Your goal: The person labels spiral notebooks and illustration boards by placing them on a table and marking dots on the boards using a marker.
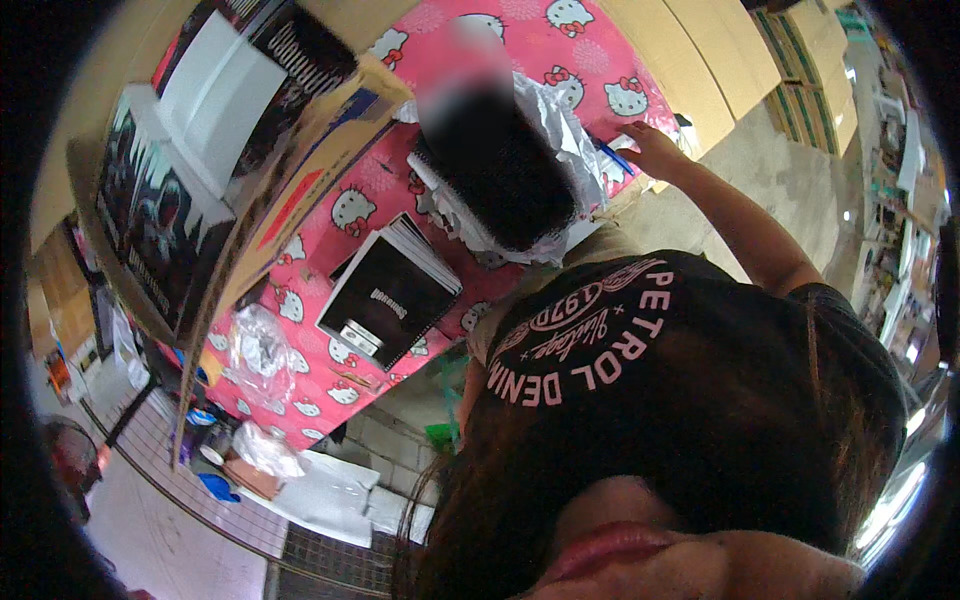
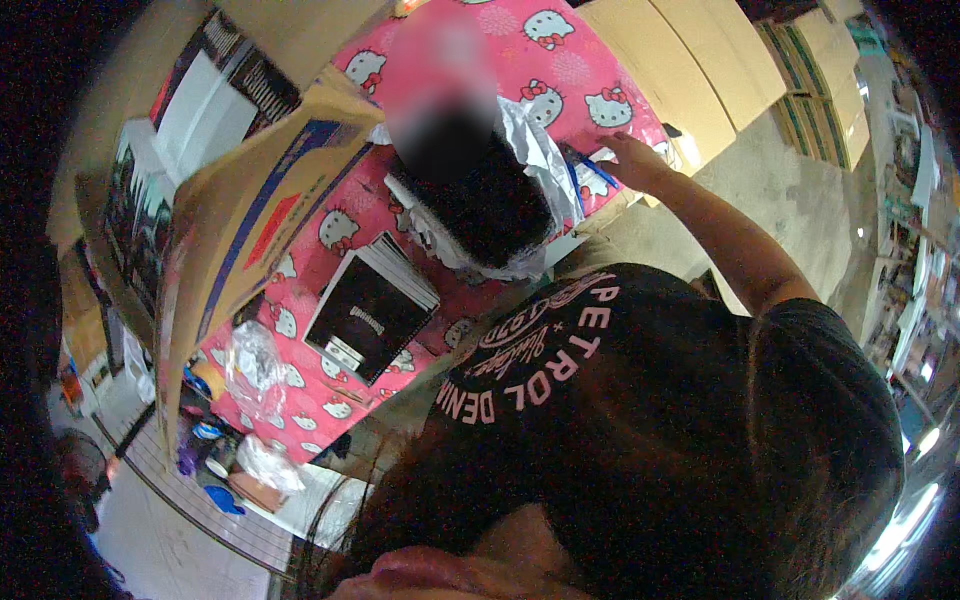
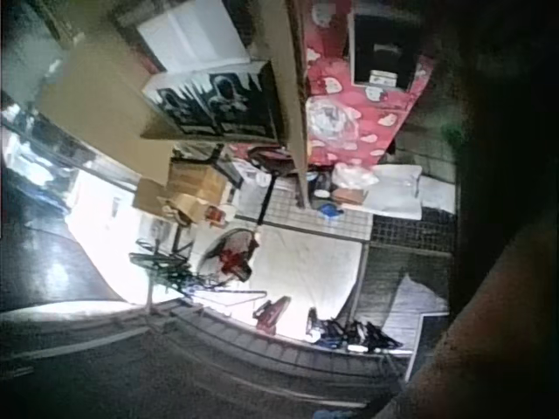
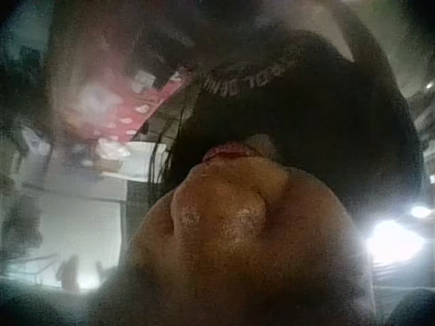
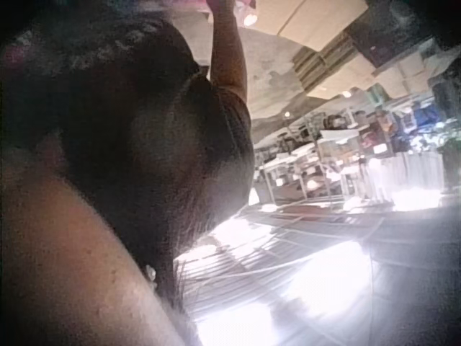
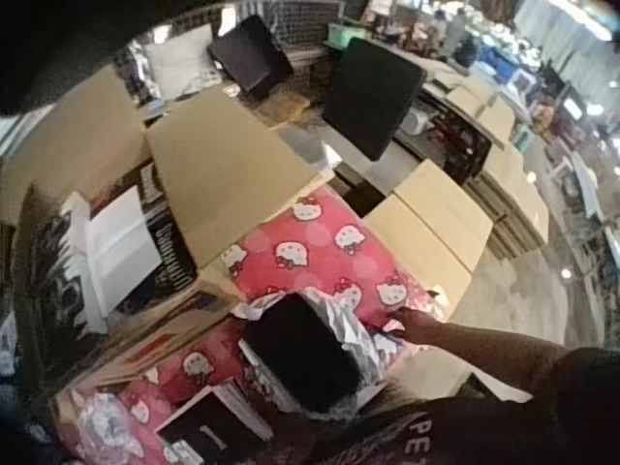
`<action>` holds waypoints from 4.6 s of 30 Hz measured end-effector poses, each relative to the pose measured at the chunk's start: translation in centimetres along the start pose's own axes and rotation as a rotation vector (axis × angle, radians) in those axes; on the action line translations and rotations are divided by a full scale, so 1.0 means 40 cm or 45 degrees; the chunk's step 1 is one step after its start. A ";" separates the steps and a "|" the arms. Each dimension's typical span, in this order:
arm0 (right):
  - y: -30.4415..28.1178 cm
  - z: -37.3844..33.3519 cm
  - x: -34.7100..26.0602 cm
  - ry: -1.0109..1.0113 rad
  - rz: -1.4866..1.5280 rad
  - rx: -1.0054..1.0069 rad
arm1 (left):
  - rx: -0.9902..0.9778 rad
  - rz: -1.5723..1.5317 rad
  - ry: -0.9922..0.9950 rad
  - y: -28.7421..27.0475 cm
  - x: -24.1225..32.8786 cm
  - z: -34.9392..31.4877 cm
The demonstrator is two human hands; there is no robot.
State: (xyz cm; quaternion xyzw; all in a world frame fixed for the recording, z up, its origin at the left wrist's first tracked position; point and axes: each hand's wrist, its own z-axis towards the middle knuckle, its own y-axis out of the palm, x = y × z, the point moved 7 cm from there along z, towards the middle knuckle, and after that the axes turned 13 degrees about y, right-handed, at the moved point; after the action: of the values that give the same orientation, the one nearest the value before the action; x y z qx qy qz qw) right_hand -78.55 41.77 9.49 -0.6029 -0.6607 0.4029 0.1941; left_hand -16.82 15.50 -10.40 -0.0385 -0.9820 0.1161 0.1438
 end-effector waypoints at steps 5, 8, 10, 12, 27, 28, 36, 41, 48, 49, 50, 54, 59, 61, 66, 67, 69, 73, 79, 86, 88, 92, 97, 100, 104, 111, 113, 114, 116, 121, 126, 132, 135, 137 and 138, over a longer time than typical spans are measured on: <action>0.048 -0.033 0.003 0.010 -0.201 0.337 | 0.024 0.043 0.044 -0.096 0.012 -0.006; 0.063 -0.040 -0.011 0.082 -0.274 0.419 | 0.070 0.046 0.070 -0.119 -0.010 -0.003; 0.095 -0.026 0.039 0.070 -0.365 0.522 | 0.096 0.060 0.118 -0.138 -0.015 0.012; 0.090 -0.033 0.018 0.123 -0.337 0.601 | 0.142 0.048 0.144 -0.137 -0.033 0.016; 0.166 -0.078 -0.009 0.193 -0.154 1.254 | 0.301 -0.136 0.395 -0.176 0.034 0.027; 0.173 -0.062 0.025 0.212 -0.144 1.256 | 0.305 -0.176 0.430 -0.188 0.072 0.006; 0.209 -0.074 0.048 0.138 0.161 1.166 | 0.858 -0.361 1.237 -0.403 0.345 -0.368; 0.231 -0.042 0.050 0.069 0.073 1.407 | 1.336 -0.236 1.564 -0.449 0.461 -0.523; 0.130 -0.006 0.163 0.151 0.383 1.131 | 1.631 0.405 1.698 -0.415 0.650 -0.607; 0.082 -0.016 0.196 0.175 0.505 1.117 | 1.559 0.166 1.687 -0.445 0.662 -0.583; 0.050 -0.073 0.118 0.052 0.564 1.358 | 1.521 -0.053 1.603 -0.512 0.619 -0.535; -0.013 -0.282 -0.209 -0.455 0.905 1.295 | 1.038 -0.956 1.278 -0.707 0.495 -0.318; 0.073 -0.301 -0.496 -0.726 0.629 1.172 | 0.486 -1.260 1.185 -0.696 0.593 -0.194; 0.110 -0.238 -0.504 -0.307 0.383 1.163 | 0.426 -1.230 1.254 -0.678 0.652 -0.189; 0.163 -0.186 -0.511 -0.028 -0.023 0.923 | 0.498 -1.261 1.180 -0.634 0.616 -0.186; 0.156 -0.182 -0.503 -0.046 0.003 0.881 | 0.513 -1.247 1.173 -0.619 0.617 -0.195; 0.150 -0.182 -0.508 -0.066 0.036 0.889 | 0.583 -1.301 1.172 -0.601 0.568 -0.175; 0.142 -0.159 -0.470 -0.053 0.007 0.928 | 0.558 -1.394 1.149 -0.495 0.599 -0.187; 0.155 -0.173 -0.515 -0.058 -0.051 0.944 | 0.573 -1.385 1.150 -0.513 0.566 -0.166; 0.087 -0.228 -0.723 -0.852 0.748 0.806 | 0.588 -1.416 1.184 -0.512 0.578 -0.189; 0.131 -0.106 -0.783 -0.655 0.934 0.331 | 0.589 -1.420 1.243 -0.528 0.586 -0.168; 0.276 -0.149 -0.848 -0.130 1.250 -0.966 | 0.677 -1.386 1.187 -0.523 0.577 -0.211; 0.293 -0.194 -0.867 -0.118 1.355 -1.075 | 0.555 -1.447 1.144 -0.536 0.565 -0.182; 0.296 -0.264 -0.851 -0.059 1.411 -1.062 | 0.427 -1.390 1.036 -0.557 0.557 -0.165; 0.348 -0.260 -0.821 -0.011 1.471 -1.097 | 0.300 -1.340 1.128 -0.578 0.568 -0.164; 0.224 -0.243 -0.846 -0.164 1.460 -0.328 | 0.496 -1.139 1.059 -0.596 0.547 -0.211; 0.125 -0.275 -0.874 -0.650 1.165 0.512 | 0.300 -1.297 1.004 -0.638 0.516 -0.221; 0.112 -0.307 -0.906 -0.815 1.212 0.494 | 0.560 -1.265 1.061 -0.696 0.455 -0.238; 0.114 -0.468 -1.033 -1.062 0.894 0.610 | 1.044 -1.142 1.280 -0.858 0.279 -0.277; 0.504 -0.684 -1.447 -1.899 0.099 0.077 | 1.919 -1.328 1.264 -1.275 -0.105 -0.425; 1.006 -0.740 -1.704 -2.306 -0.914 -0.383 | 2.435 -0.888 0.836 -1.676 -0.571 -0.538; 1.090 -0.600 -1.760 -2.283 -0.765 -0.270 | 2.417 0.112 0.173 -2.016 -0.587 -0.359; 1.089 -0.728 -1.776 -2.484 -0.596 -0.385 | 2.736 0.851 -0.111 -2.175 -0.872 -0.668; 1.102 -0.605 -1.771 -2.273 -0.639 -0.380 | 2.484 0.478 -0.172 -2.264 -0.695 -0.384; 1.099 -0.617 -1.775 -2.311 -0.573 -0.391 | 2.295 0.478 -0.331 -2.279 -0.733 -0.414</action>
State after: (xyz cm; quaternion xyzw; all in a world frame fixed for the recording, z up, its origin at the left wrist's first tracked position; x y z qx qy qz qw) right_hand -18.06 -20.81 6.90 0.0633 -0.7058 0.5797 -0.4022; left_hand 12.18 -72.55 18.81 -0.0573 -0.5070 0.8599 -0.0130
